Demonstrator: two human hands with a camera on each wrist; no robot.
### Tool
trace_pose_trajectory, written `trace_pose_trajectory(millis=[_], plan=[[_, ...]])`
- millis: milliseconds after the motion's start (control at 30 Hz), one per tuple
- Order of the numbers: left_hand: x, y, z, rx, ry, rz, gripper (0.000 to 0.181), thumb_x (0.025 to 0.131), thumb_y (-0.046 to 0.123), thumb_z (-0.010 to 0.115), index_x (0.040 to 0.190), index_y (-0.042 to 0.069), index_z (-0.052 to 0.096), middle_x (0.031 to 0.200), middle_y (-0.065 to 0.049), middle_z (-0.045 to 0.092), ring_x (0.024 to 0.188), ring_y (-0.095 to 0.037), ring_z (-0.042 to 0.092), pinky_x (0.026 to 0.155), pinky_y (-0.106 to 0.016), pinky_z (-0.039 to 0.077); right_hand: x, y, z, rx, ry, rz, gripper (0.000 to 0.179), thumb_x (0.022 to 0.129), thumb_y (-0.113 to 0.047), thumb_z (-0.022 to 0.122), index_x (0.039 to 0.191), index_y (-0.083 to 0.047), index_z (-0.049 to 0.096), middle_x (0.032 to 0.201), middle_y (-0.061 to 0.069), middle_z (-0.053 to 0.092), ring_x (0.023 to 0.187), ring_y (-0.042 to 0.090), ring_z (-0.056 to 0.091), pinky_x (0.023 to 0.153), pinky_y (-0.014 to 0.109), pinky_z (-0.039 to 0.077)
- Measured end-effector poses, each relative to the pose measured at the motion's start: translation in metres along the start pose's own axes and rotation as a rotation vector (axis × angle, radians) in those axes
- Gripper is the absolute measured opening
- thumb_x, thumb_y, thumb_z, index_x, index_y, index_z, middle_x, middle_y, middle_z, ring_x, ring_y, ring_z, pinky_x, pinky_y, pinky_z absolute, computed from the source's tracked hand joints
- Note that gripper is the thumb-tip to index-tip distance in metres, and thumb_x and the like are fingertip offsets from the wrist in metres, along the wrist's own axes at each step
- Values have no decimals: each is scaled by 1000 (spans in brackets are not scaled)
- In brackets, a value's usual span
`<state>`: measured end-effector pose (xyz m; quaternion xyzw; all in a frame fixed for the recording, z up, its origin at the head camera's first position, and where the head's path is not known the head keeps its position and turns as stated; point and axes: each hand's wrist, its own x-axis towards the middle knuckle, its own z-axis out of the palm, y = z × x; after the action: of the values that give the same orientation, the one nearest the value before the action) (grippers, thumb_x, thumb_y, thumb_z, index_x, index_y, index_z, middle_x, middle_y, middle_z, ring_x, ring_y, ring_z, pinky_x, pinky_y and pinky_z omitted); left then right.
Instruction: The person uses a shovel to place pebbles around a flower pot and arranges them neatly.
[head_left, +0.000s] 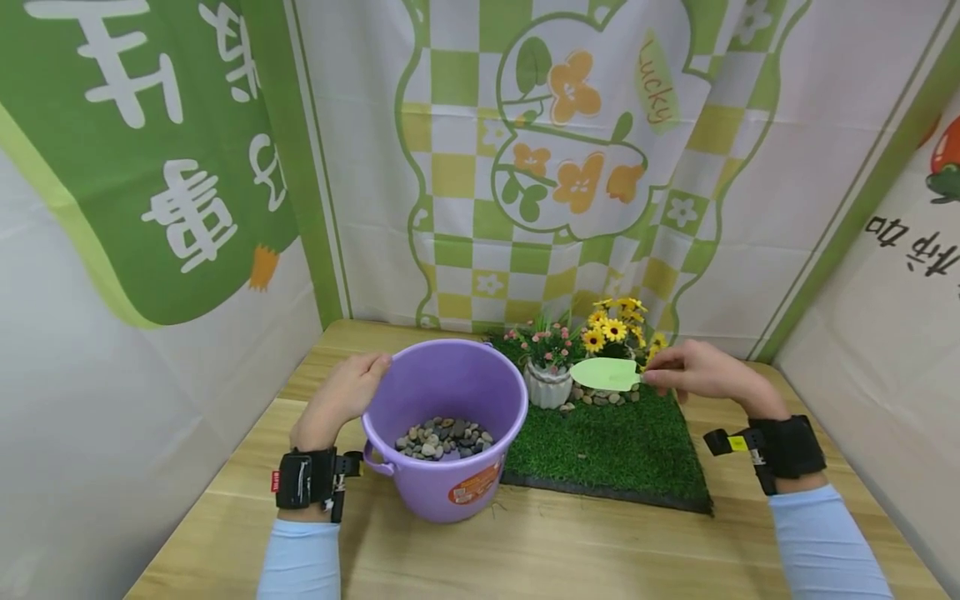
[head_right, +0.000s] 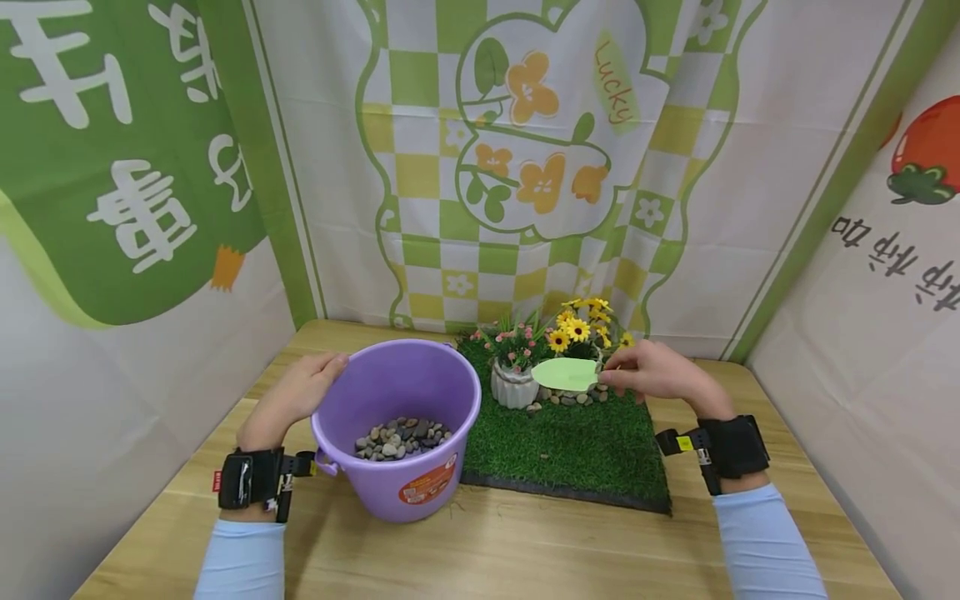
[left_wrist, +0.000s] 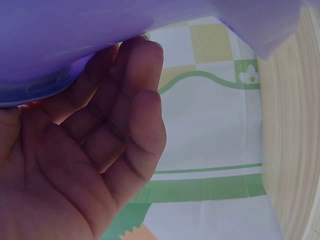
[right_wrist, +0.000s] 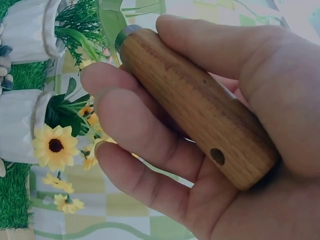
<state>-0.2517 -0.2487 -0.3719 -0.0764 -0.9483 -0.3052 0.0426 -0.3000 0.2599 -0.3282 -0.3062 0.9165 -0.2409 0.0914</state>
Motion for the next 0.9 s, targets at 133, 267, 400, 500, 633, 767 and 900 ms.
trace_pose_trajectory(millis=[133,267,400,500,633,767,900], plan=[[-1,2,0,1,4,8,63,105,45,21,131,0,56,120,-20,61,113,-40,53,94,-57,41,2,-4,0,-5,19,-3,31,97,-32,55,108,-6,69,77,-2,63,55,11,58,55,30,50],[-3,2,0,10,6,14,63,105,44,21,131,-2,55,120,-21,60,113,-41,53,94,-57,41,5,-7,1,6,41,-4,37,96,-35,55,112,-4,68,80,-2,65,57,13,59,54,30,50],[-3,1,0,11,12,18,62,105,43,21,130,-2,56,119,-21,61,112,-41,53,94,-57,41,8,-10,0,13,59,-31,39,96,-35,55,115,-3,67,82,-1,66,58,16,60,54,29,50],[-3,1,1,10,13,18,60,105,41,22,130,-1,56,119,-21,61,112,-41,53,94,-57,41,10,-15,-1,8,56,-48,39,97,-35,54,117,-3,66,84,-2,67,59,15,60,55,30,51],[-3,2,2,7,5,14,56,106,37,24,131,-1,55,120,-21,60,113,-41,52,94,-58,40,12,-22,-4,-13,46,-61,38,97,-35,53,117,-5,66,86,-1,67,59,11,59,57,30,51],[-3,2,2,-2,-3,9,54,106,36,25,132,-1,54,122,-22,60,114,-41,52,95,-58,40,17,-32,-10,-30,36,-80,35,97,-35,53,115,-7,66,86,0,65,60,12,59,58,31,51],[-3,2,0,6,0,21,54,106,36,25,132,-1,55,121,-21,60,112,-40,53,94,-57,41,22,-43,-17,-47,31,-105,36,97,-35,53,116,-7,67,87,-2,66,63,13,61,59,32,53]])
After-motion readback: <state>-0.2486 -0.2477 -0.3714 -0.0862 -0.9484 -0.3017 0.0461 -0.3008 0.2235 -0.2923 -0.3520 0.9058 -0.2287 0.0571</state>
